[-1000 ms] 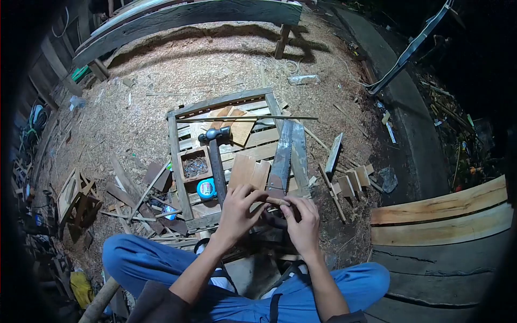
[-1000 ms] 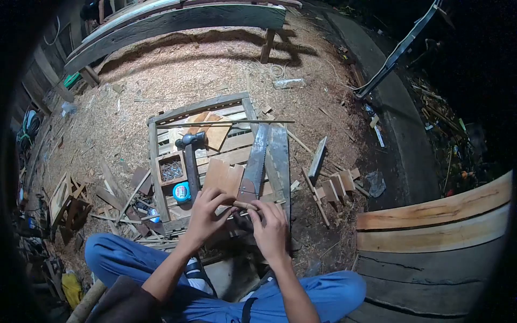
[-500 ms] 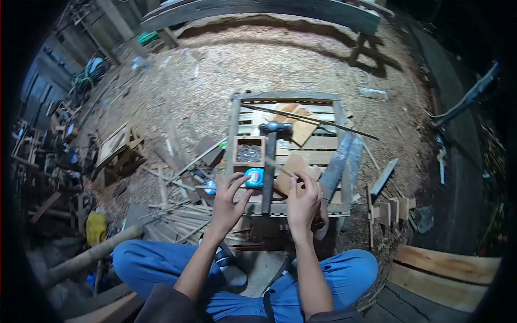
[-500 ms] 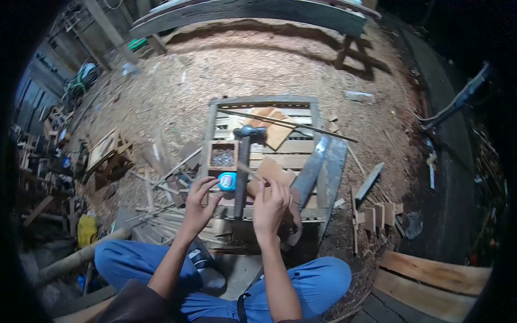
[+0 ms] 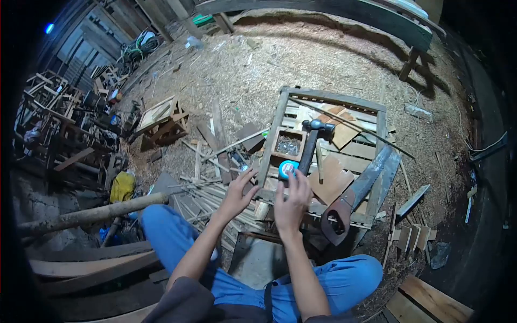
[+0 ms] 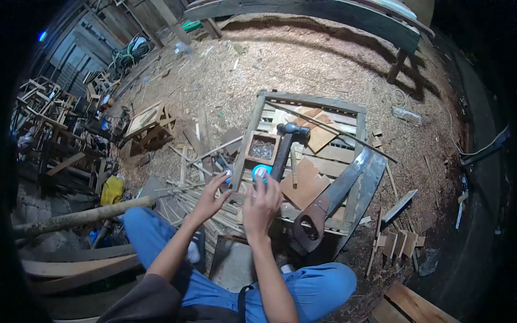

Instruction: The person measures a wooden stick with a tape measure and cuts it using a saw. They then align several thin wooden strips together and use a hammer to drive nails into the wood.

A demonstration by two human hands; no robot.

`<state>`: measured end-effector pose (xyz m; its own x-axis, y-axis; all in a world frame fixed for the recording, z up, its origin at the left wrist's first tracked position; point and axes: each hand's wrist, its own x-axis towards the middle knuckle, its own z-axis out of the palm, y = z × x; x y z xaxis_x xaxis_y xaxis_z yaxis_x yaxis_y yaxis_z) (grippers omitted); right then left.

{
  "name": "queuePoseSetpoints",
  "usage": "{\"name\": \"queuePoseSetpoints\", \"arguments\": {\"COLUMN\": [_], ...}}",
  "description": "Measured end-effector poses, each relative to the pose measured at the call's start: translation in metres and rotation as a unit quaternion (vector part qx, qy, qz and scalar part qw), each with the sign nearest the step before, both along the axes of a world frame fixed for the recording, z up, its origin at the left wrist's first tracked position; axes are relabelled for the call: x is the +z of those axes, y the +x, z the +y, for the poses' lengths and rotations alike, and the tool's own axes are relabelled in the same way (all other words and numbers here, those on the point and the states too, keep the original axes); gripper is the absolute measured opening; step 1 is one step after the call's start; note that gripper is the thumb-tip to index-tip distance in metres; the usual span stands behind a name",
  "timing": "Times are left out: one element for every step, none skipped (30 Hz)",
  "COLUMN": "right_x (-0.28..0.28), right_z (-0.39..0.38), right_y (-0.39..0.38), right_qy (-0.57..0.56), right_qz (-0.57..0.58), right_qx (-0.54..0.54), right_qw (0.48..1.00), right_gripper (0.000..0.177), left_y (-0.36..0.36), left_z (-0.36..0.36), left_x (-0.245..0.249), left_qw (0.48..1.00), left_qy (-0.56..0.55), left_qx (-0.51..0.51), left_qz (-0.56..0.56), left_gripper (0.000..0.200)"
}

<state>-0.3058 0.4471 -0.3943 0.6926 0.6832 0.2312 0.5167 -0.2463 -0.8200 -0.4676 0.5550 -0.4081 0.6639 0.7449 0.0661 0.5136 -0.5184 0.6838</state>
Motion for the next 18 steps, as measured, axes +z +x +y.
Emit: {"name": "queuePoseSetpoints", "arguments": {"right_x": [-0.002, -0.007, -0.016, -0.027, -0.04, -0.054, -0.065, -0.078, -0.089, -0.103, -0.118, -0.135, -0.154, -0.173, -0.199, -0.234, -0.254, -0.268], "right_z": [-0.001, -0.001, -0.002, -0.002, -0.003, -0.005, -0.009, -0.013, -0.014, -0.007, 0.001, 0.004, 0.005, 0.003, 0.006, 0.006, 0.009, 0.011], "right_y": [-0.013, -0.026, -0.04, -0.053, -0.063, -0.073, -0.084, -0.094, -0.101, -0.106, -0.112, -0.119, -0.125, -0.131, -0.133, -0.135, -0.134, -0.132], "right_qy": [0.021, 0.021, 0.053, 0.081, 0.075, 0.054, 0.031, 0.019, -0.049, -0.112, -0.118, -0.136, -0.158, -0.182, -0.191, -0.188, -0.183, -0.177], "right_qz": [-0.048, -0.05, -0.059, -0.068, -0.071, -0.083, -0.092, -0.09, -0.079, -0.073, -0.079, -0.064, -0.049, -0.033, -0.021, -0.125, -0.172, -0.217], "right_qx": [0.042, 0.044, 0.128, 0.213, 0.219, 0.272, 0.329, 0.347, 0.386, 0.417, 0.423, 0.446, 0.469, 0.493, 0.523, 0.525, 0.516, 0.507], "right_qw": [0.998, 0.998, 0.989, 0.971, 0.97, 0.957, 0.939, 0.933, 0.918, 0.899, 0.895, 0.882, 0.868, 0.85, 0.83, 0.82, 0.819, 0.815], "right_gripper": [0.039, 0.039, 0.042, 0.044, 0.044, 0.048, 0.052, 0.052, 0.054, 0.057, 0.057, 0.064, 0.072, 0.08, 0.09, 0.094, 0.096, 0.099], "left_y": [-0.008, -0.013, -0.022, -0.032, -0.043, -0.056, -0.074, -0.095, -0.115, -0.127, -0.139, -0.149, -0.158, -0.167, -0.172, -0.175, -0.176, -0.176], "left_z": [-0.001, 0.005, 0.01, 0.013, 0.014, 0.012, 0.012, 0.005, 0.0, 0.0, -0.003, -0.004, -0.009, -0.018, -0.024, -0.031, -0.032, -0.034], "left_x": [-0.001, 0.0, -0.007, -0.01, -0.014, -0.021, -0.032, -0.049, -0.071, -0.085, -0.101, -0.117, -0.134, -0.152, -0.168, -0.182, -0.196, -0.209], "left_qw": [1.0, 1.0, 1.0, 1.0, 0.999, 0.998, 0.997, 0.996, 0.995, 0.994, 0.993, 0.991, 0.99, 0.988, 0.988, 0.985, 0.986, 0.986], "left_qy": [0.004, 0.013, 0.011, 0.009, 0.014, 0.015, 0.016, 0.001, 0.005, 0.014, -0.028, -0.038, -0.046, -0.057, -0.035, -0.048, -0.041, -0.035], "left_qx": [0.004, 0.005, 0.007, 0.009, 0.031, 0.059, 0.07, 0.088, 0.099, 0.107, 0.116, 0.124, 0.131, 0.14, 0.146, 0.159, 0.159, 0.157], "left_qz": [0.006, 0.008, 0.0, -0.004, 0.005, 0.012, 0.012, 0.009, 0.021, 0.03, 0.026, 0.021, 0.029, 0.035, 0.041, 0.033, 0.042, 0.051], "left_gripper": [0.055, 0.054, 0.054, 0.054, 0.053, 0.053, 0.053, 0.053, 0.053, 0.053, 0.053, 0.053, 0.053, 0.053, 0.054, 0.054, 0.054, 0.054]}}
